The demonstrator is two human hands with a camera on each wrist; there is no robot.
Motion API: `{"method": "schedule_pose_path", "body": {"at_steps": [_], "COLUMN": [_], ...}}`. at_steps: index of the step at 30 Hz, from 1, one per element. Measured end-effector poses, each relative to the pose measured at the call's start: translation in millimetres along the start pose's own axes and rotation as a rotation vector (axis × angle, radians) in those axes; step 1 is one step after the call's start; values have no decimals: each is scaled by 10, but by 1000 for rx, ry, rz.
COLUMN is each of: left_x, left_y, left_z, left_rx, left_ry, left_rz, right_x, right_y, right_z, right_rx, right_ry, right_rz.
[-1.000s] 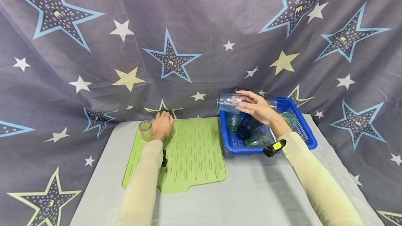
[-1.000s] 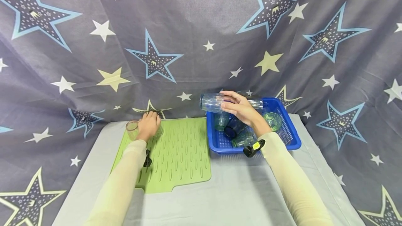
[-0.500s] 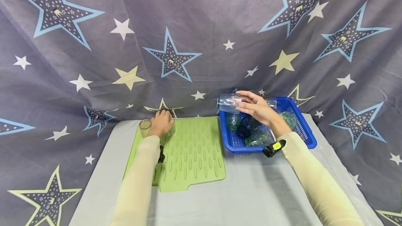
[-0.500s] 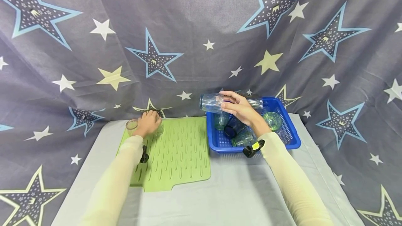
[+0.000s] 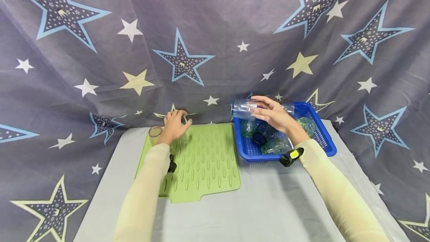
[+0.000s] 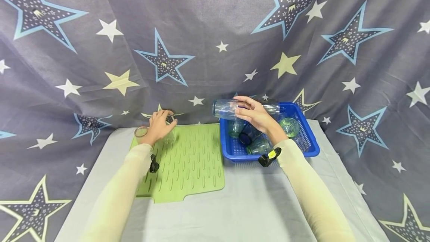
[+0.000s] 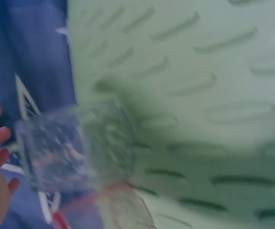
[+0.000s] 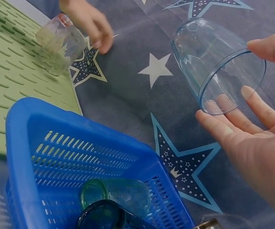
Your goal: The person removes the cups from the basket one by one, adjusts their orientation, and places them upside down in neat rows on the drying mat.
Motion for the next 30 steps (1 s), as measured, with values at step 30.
{"method": "schedule_pose_path", "body": {"at_steps": [30], "left_x": [420], "left_y": [144], "left_z": [1889], "left_rx": [-364], "left_ry": [586], "left_rz": [364], "right_x": [-268], "right_y": [-92], "right_z": [179], "right_rx": [-4], "right_ry": [-76], "right_rz": [0]}}
Point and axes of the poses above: each hand's wrist, its own y-axis away from the middle knuckle, its own x-axis out of the back of the hand, z = x × y, the point moved 3 cm from there along -y, towards the middle knuckle, and after that the axes turned 8 degrees about -y, right-handed, at the moved point
